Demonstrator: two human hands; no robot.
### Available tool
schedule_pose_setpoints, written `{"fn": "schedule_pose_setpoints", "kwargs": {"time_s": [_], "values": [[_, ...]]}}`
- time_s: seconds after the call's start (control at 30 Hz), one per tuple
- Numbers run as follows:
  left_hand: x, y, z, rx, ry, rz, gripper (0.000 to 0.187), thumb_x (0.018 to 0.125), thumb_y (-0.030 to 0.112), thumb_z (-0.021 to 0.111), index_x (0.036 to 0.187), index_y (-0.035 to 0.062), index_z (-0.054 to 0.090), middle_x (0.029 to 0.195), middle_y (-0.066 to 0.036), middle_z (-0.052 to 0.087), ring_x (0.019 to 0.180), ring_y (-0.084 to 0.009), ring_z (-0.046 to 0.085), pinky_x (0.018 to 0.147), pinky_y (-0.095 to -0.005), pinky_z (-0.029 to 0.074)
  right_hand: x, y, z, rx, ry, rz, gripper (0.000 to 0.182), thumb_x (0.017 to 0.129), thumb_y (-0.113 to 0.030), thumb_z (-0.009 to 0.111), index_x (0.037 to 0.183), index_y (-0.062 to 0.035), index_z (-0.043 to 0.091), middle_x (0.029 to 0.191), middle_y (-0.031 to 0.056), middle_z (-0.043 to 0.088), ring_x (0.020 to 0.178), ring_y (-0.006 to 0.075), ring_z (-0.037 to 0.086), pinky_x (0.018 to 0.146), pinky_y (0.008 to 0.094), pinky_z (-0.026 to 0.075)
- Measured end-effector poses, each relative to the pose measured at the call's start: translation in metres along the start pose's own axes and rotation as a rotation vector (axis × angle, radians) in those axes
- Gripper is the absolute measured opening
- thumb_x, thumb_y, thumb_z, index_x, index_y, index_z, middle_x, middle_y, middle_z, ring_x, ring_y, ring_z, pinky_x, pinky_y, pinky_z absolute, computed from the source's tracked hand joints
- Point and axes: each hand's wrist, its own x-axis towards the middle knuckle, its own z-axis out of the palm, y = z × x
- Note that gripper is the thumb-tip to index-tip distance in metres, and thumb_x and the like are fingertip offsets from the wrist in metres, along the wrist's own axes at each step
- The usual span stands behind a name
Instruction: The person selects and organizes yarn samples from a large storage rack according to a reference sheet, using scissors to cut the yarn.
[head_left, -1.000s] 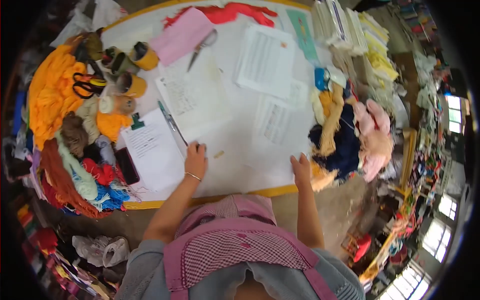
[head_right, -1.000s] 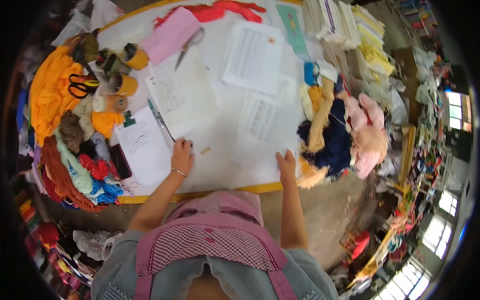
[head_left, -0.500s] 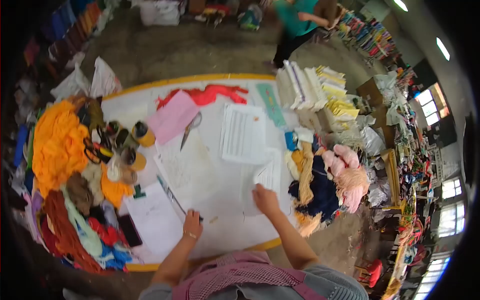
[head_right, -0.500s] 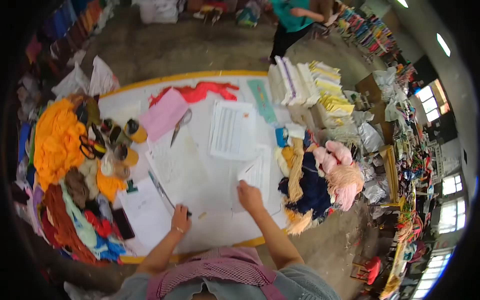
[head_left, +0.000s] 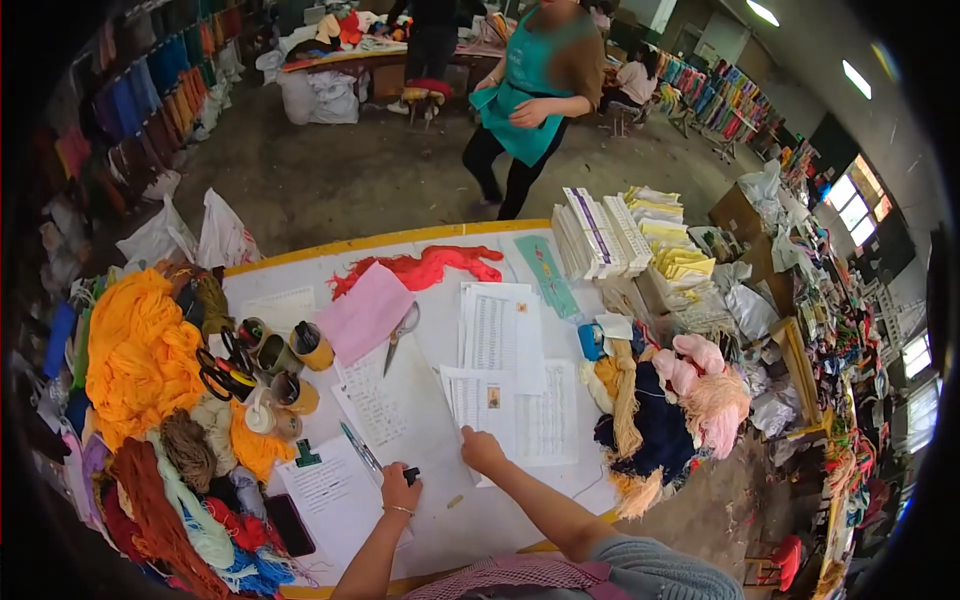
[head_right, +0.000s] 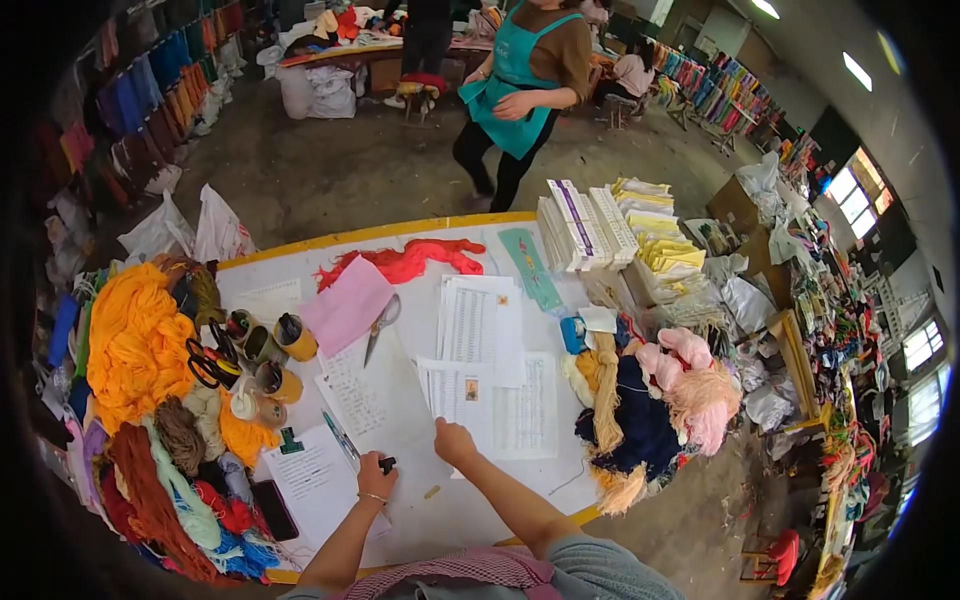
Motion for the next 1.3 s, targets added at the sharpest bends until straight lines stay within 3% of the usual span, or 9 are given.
{"fn": "schedule_pose_setpoints", "kwargs": {"time_s": [0.2, 0.37, 0.47, 0.53, 0.67, 0.77, 0.83, 1.0, 1.3], "values": [[0.030, -0.017, 0.005, -0.050, 0.126, 0.006, 0.030, 0.065, 0.015, 0.068, 0.090, 0.0075, 0.054, 0.091, -0.017, 0.051, 0.088, -0.0356, 0.053, 0.074, -0.0431, 0.047, -0.007, 0.001, 0.006, 0.077, -0.080, 0.004, 0.033, 0.077, -0.013, 0.054, 0.107, -0.0004, 0.048, 0.080, 0.0264, 0.062, 0.078, 0.0458, 0.059, 0.071, 0.0530, 0.048], [0.031, -0.016, 0.006, 0.004, 0.083, -0.057, 0.031, 0.068, 0.020, 0.068, 0.094, 0.0084, 0.055, 0.091, -0.014, 0.052, 0.087, -0.0338, 0.055, 0.075, -0.0401, 0.048, -0.014, 0.011, 0.015, 0.406, -0.188, 0.003, 0.046, 0.085, -0.028, 0.063, 0.119, -0.0014, 0.047, 0.083, 0.0163, 0.067, 0.067, 0.0256, 0.066, 0.062, 0.0357, 0.053], [0.021, -0.019, 0.010, 0.023, 0.056, -0.089, 0.031, 0.069, 0.022, 0.067, 0.095, 0.0099, 0.055, 0.093, -0.014, 0.052, 0.088, -0.0341, 0.056, 0.076, -0.0412, 0.048, -0.027, 0.028, 0.023, 0.201, 0.199, -0.326, 0.028, 0.087, -0.025, 0.062, 0.106, -0.0058, 0.056, 0.078, 0.0149, 0.065, 0.070, 0.0328, 0.064, 0.060, 0.0383, 0.051], [0.017, -0.019, 0.007, -0.034, 0.062, -0.058, 0.031, 0.067, 0.018, 0.069, 0.094, 0.0101, 0.056, 0.093, -0.014, 0.053, 0.086, -0.0323, 0.056, 0.072, -0.0389, 0.048, -0.042, 0.019, -0.005, 0.275, 0.219, -0.039, 0.027, 0.085, -0.020, 0.062, 0.105, -0.0029, 0.057, 0.096, 0.0178, 0.064, 0.084, 0.0332, 0.062, 0.073, 0.0405, 0.049], [0.008, -0.027, 0.009, -0.070, 0.064, -0.079, 0.036, 0.066, 0.016, 0.070, 0.097, 0.0093, 0.052, 0.097, -0.013, 0.051, 0.090, -0.0329, 0.055, 0.074, -0.0412, 0.048, -0.068, 0.085, 0.010, -0.006, 0.399, -0.054, 0.049, 0.081, -0.018, 0.065, 0.119, 0.0060, 0.046, 0.124, 0.0275, 0.048, 0.119, 0.0418, 0.043, 0.099, 0.0436, 0.036], [0.014, -0.023, 0.004, -0.072, 0.117, -0.146, 0.040, 0.066, 0.017, 0.070, 0.100, 0.0081, 0.051, 0.098, -0.013, 0.051, 0.091, -0.0322, 0.055, 0.075, -0.0410, 0.049, -0.087, 0.117, 0.008, -0.124, 0.147, 0.128, 0.066, 0.083, -0.026, 0.063, 0.133, 0.0055, 0.034, 0.138, 0.0277, 0.034, 0.130, 0.0406, 0.032, 0.105, 0.0436, 0.031], [0.023, -0.015, -0.005, -0.030, 0.185, -0.140, 0.039, 0.066, 0.017, 0.069, 0.099, 0.0076, 0.051, 0.097, -0.013, 0.052, 0.092, -0.0314, 0.055, 0.075, -0.0407, 0.049, -0.097, 0.128, 0.000, -0.219, 0.117, 0.080, 0.069, 0.084, -0.028, 0.061, 0.137, 0.0032, 0.029, 0.144, 0.0229, 0.027, 0.134, 0.0351, 0.027, 0.106, 0.0421, 0.029], [0.079, -0.025, -0.027, 0.017, 0.330, -0.075, 0.036, 0.066, 0.015, 0.068, 0.097, 0.0085, 0.052, 0.101, -0.013, 0.051, 0.089, -0.0332, 0.056, 0.074, -0.0413, 0.050, -0.098, 0.143, -0.025, -0.218, 0.081, 0.050, 0.069, 0.084, -0.025, 0.061, 0.138, 0.0022, 0.029, 0.144, 0.0217, 0.028, 0.133, 0.0347, 0.029, 0.107, 0.0410, 0.028], [0.170, -0.036, -0.073, 0.419, 0.315, -0.342, 0.039, 0.069, 0.016, 0.066, 0.106, 0.0123, 0.052, 0.106, -0.014, 0.052, 0.090, -0.0352, 0.058, 0.071, -0.0467, 0.050, -0.097, 0.155, -0.037, -0.133, 0.042, -0.014, 0.068, 0.081, -0.018, 0.064, 0.136, 0.0041, 0.031, 0.143, 0.0249, 0.027, 0.132, 0.0386, 0.029, 0.106, 0.0412, 0.030]]}}
